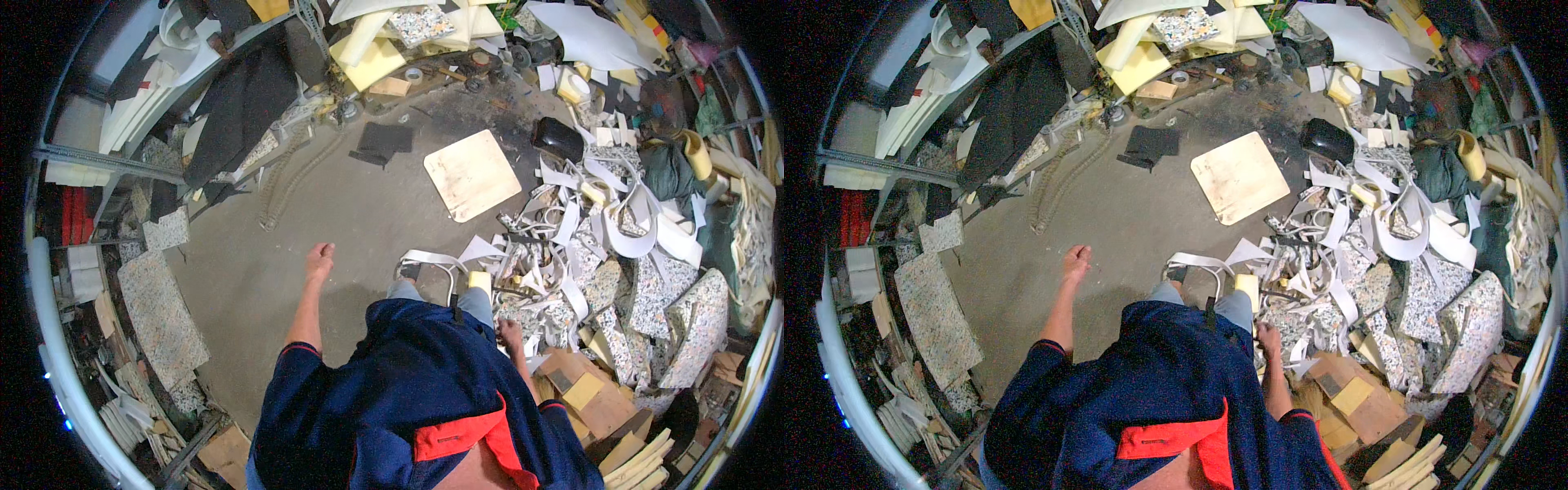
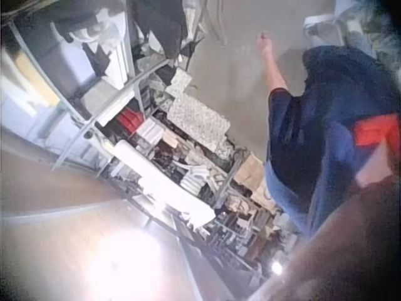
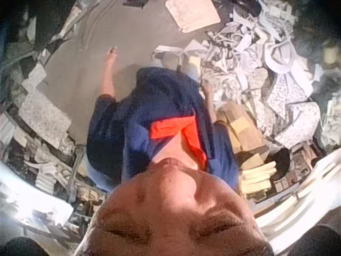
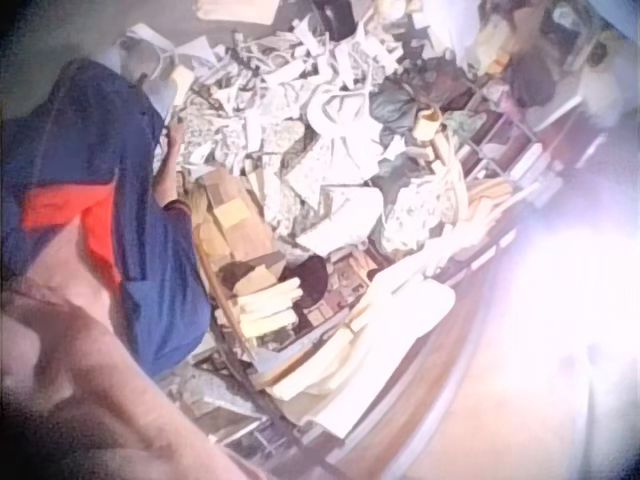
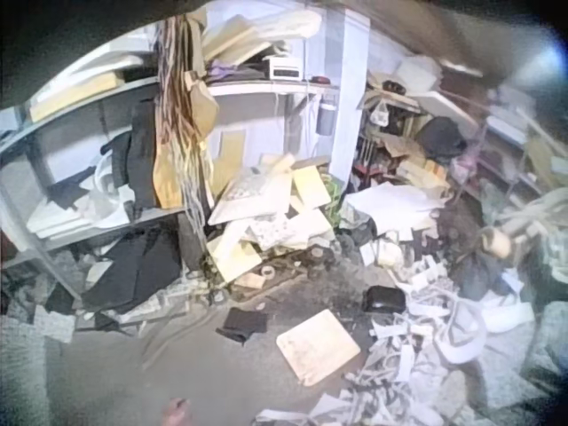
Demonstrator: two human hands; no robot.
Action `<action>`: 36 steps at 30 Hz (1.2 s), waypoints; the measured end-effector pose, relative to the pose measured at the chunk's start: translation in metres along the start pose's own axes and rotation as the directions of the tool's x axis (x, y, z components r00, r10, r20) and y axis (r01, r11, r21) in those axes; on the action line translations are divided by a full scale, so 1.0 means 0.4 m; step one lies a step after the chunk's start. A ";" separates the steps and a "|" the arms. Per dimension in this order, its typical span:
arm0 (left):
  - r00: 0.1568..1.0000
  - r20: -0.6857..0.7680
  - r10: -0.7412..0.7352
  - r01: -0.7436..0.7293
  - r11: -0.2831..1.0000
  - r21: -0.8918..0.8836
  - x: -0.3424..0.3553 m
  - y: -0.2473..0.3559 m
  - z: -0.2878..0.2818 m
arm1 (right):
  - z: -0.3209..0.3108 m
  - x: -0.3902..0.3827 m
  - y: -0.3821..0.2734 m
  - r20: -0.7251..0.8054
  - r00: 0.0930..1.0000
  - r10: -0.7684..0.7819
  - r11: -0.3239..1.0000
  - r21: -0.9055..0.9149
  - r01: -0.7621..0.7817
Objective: The person walks through a cluttered workshop and then uses a small stick to clean the nozzle of a spray gun. They then wipe the spray gun with a dark cloth and place it on the workbench.
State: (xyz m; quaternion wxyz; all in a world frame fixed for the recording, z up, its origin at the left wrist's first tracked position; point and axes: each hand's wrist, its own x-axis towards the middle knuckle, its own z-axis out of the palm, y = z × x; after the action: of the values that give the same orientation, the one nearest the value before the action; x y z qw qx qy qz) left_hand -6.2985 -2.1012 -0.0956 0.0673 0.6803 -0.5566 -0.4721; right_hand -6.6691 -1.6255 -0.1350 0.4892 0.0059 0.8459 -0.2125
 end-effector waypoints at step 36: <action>0.864 0.192 -0.465 0.502 0.813 -0.295 0.462 -0.083 -0.127 | 0.051 0.392 -1.070 -0.007 0.995 -0.096 0.948 0.303 0.094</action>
State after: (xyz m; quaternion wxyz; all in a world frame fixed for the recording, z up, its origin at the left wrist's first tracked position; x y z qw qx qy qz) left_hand -6.2509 -2.2626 -0.1932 0.0288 0.7505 -0.2794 -0.5982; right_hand -6.8274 -2.0533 -0.1226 0.4750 0.0391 0.8007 -0.3629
